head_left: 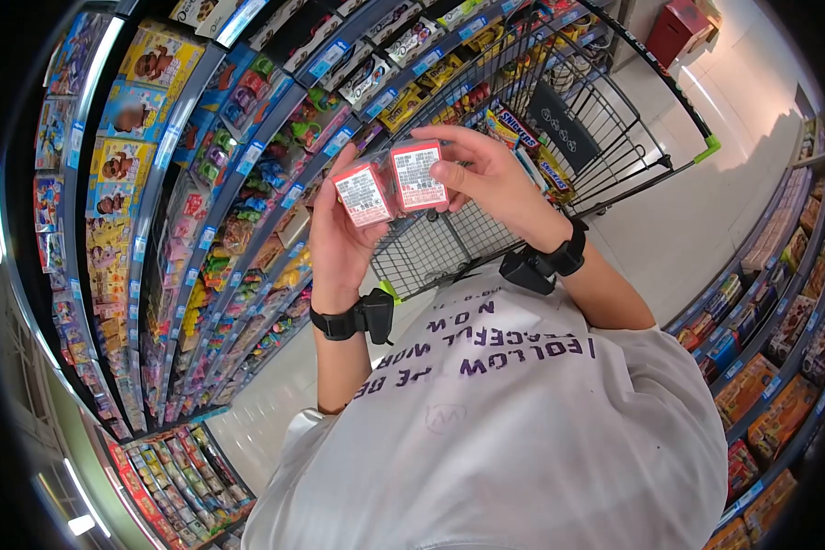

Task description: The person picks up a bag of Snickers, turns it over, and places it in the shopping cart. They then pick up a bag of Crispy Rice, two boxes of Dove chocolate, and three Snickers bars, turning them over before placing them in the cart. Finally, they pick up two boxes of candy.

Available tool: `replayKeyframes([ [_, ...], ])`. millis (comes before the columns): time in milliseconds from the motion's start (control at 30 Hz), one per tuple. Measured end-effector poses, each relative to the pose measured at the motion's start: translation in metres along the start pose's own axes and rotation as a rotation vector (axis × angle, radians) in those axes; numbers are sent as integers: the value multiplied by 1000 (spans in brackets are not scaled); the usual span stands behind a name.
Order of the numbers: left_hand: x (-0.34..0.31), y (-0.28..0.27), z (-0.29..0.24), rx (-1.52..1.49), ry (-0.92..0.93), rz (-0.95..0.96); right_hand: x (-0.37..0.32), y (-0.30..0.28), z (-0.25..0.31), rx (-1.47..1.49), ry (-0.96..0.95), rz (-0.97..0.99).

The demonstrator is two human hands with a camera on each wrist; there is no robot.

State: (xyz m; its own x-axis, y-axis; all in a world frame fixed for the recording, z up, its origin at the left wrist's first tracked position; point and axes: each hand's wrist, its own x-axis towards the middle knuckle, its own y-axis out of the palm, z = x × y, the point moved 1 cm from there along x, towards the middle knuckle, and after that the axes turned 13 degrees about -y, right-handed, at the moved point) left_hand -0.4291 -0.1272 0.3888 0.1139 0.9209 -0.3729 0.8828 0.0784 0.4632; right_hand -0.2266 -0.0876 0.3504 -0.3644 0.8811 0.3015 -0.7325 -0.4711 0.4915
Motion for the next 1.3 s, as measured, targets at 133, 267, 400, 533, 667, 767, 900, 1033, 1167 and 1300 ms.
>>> replayKeyframes([
  [133,-3,-7,-1,215,90,-33,2,0,-2,-2,4,21],
  [267,-7,-2,-2,287,118,-82,2,-1,-10,3,-5,32],
  [400,-7,-4,-1,305,115,-102,2,-1,-12,-26,-7,34],
  [533,-5,-10,2,297,109,-122,2,-4,-13,-97,38,73],
  [667,-5,-17,6,312,71,-168,0,-5,-15,-43,147,16],
  [767,-4,-17,8,341,30,-165,-1,-6,-11,-5,198,-11],
  [900,-1,-11,8,34,23,-26,0,-4,-12,61,178,22],
  [1033,3,-20,15,-240,-95,116,0,-4,-25,123,125,30],
  [1167,7,-27,22,-300,-74,188,-2,-5,-25,146,72,-34],
  [1300,8,-30,26,-361,-26,126,-2,-12,-25,91,79,-53],
])
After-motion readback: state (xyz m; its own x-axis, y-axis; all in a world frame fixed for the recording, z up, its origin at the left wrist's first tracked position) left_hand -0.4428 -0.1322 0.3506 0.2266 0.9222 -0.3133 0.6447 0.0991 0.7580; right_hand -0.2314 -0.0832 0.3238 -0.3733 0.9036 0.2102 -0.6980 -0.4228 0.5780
